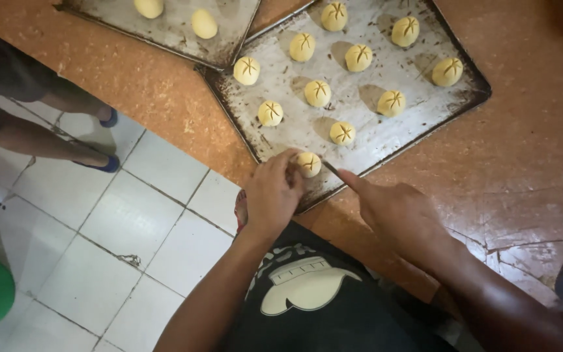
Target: Scoring dough balls on baking trays using a small blade and moving the trays to a rack.
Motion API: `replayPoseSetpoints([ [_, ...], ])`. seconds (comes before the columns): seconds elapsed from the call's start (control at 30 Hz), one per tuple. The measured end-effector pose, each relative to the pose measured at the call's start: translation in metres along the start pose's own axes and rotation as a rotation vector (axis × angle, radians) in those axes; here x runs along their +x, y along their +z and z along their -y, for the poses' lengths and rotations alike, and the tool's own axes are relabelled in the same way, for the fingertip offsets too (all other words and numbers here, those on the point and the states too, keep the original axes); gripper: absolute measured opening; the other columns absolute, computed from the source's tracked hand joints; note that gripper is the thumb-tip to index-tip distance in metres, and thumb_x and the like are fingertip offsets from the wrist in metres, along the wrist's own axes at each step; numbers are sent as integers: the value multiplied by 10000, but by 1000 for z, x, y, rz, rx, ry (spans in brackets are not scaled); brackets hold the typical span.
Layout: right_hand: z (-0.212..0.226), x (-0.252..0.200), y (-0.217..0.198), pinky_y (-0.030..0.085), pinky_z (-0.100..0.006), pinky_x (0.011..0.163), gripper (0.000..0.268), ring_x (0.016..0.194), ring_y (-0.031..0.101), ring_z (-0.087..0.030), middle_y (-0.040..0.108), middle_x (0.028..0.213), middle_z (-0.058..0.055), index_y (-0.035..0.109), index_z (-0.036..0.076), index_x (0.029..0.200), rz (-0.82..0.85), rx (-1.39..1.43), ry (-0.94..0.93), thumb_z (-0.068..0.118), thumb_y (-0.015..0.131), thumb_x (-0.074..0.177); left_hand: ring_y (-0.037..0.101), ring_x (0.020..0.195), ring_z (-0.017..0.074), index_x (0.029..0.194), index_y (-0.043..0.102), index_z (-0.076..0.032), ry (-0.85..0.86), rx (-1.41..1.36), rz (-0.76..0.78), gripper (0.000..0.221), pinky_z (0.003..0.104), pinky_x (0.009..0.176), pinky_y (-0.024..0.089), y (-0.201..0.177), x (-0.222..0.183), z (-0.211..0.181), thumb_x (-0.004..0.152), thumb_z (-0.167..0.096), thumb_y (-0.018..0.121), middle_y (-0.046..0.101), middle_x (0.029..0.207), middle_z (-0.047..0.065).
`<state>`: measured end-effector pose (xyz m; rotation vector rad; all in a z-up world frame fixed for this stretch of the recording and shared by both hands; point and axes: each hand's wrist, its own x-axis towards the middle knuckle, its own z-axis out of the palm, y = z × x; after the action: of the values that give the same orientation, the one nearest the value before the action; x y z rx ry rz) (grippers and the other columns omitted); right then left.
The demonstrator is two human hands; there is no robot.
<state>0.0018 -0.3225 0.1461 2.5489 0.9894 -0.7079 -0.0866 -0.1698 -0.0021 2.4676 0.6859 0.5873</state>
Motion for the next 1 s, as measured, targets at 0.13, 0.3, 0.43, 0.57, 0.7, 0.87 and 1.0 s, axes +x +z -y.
replayPoseSetpoints([
  [0.13,-3,24,50,539,-370,561,594,551,650,-285,578,518,-56,453,446,1437,-509,46,-170,242,526,884,660,831,257,1140,565,-195,-30,8,45,492,478,756,471,-3,-2,0,753,-448,731,652,899,3],
  [0.3,3,43,67,505,-349,508,522,422,547,-213,506,480,-23,583,375,1379,-876,136,-322,249,570,872,648,834,272,1099,561,-163,12,39,42,484,455,745,485,0,-4,-1,741,-409,773,626,880,25],
  [0.43,17,52,72,450,-339,419,756,373,558,-184,565,496,19,347,281,1532,-692,-150,-269,157,577,822,622,833,262,1091,548,-176,78,103,48,424,440,720,472,5,-4,6,787,-399,739,586,861,10],
  [0.57,-21,1,25,502,-316,498,743,465,630,-173,608,544,43,314,335,1532,-471,-199,-223,212,559,841,619,898,220,1051,548,-243,-24,107,107,394,428,820,442,2,-5,3,761,-426,742,596,892,-29],
  [0.7,-33,-18,-29,543,-368,667,673,685,713,-267,695,714,-42,276,513,1512,4,-4,-15,304,465,900,589,1065,309,1162,577,-150,-168,-213,142,362,457,930,457,-37,10,10,857,-314,686,627,1084,96],
  [0.87,-38,-13,-25,500,-420,753,521,844,723,-366,751,933,-138,453,478,1416,148,548,294,330,458,917,642,1012,184,1267,473,-171,-635,-812,155,451,285,684,608,-48,20,61,851,-214,640,587,1172,81],
  [1.0,-2,-26,-9,437,-298,752,511,740,634,-195,677,735,-40,539,379,1436,-58,908,527,243,461,949,638,671,185,1064,576,-70,-960,-1319,380,197,288,497,508,-35,43,97,885,-143,615,634,844,102],
])
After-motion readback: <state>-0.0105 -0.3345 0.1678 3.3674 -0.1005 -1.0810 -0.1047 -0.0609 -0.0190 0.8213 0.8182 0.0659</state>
